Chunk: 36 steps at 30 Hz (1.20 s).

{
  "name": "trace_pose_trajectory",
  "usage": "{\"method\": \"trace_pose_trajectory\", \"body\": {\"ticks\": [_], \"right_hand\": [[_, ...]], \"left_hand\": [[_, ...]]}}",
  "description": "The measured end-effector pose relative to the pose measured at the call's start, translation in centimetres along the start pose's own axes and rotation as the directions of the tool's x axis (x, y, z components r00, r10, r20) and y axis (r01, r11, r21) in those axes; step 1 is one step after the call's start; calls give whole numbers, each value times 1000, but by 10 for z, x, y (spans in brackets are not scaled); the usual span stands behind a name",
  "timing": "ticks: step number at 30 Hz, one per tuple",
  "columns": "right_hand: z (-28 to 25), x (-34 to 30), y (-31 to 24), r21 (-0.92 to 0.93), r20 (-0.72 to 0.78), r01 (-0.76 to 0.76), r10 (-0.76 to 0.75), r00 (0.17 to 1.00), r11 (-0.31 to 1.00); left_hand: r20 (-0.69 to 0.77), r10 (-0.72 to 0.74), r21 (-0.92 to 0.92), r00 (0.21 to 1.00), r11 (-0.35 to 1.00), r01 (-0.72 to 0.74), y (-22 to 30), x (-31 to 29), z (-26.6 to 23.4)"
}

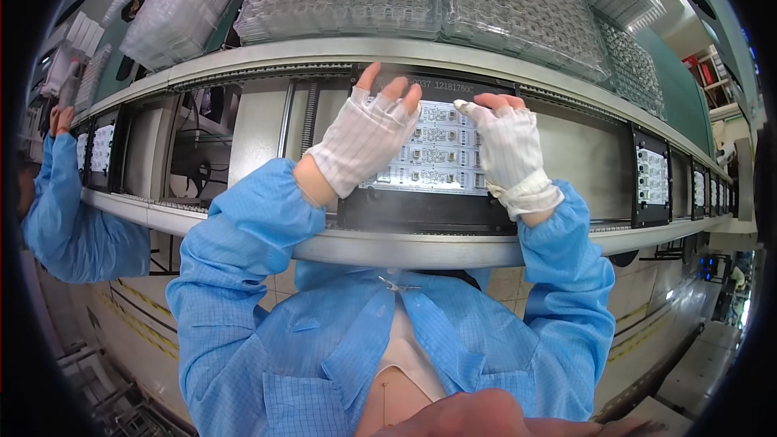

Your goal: The person attaches small plastic components onto circuit boards on a conveyor line by hand, picking parts from overhead trays and pressing them into place, and shifts plastic component trays on the shelf.

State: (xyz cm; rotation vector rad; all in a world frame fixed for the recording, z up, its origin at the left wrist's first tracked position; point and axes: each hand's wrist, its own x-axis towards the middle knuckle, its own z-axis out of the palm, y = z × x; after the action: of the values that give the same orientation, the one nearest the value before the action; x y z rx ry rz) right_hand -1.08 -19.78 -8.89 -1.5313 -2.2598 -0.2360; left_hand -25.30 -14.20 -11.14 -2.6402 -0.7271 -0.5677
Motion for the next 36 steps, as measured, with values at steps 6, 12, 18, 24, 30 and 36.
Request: {"method": "trace_pose_trajectory", "body": {"ticks": [6,12,18,24,30,36], "right_hand": [[19,-3,-2,-132,39,92,-88,995,987],[-5,-6,6,56,51,34,-37,998,998],[0,-27,1,10,33,100,-100,994,995],[-8,-32,11,128,8,74,-76,997,989],[-10,-60,12,96,68,95,-101,993,991],[-18,-59,9,59,121,68,-75,990,996]], "left_hand": [[-28,-33,-141,999,990,28,-5,-1,-8],[92,2,-203,996,979,17,7,-6,-15],[89,-21,-235,996,971,42,8,-1,-15],[18,62,-274,998,960,-55,22,-1,-17],[23,90,-230,996,970,-83,36,4,-19],[-29,114,-281,993,953,-117,36,7,-32]]}}
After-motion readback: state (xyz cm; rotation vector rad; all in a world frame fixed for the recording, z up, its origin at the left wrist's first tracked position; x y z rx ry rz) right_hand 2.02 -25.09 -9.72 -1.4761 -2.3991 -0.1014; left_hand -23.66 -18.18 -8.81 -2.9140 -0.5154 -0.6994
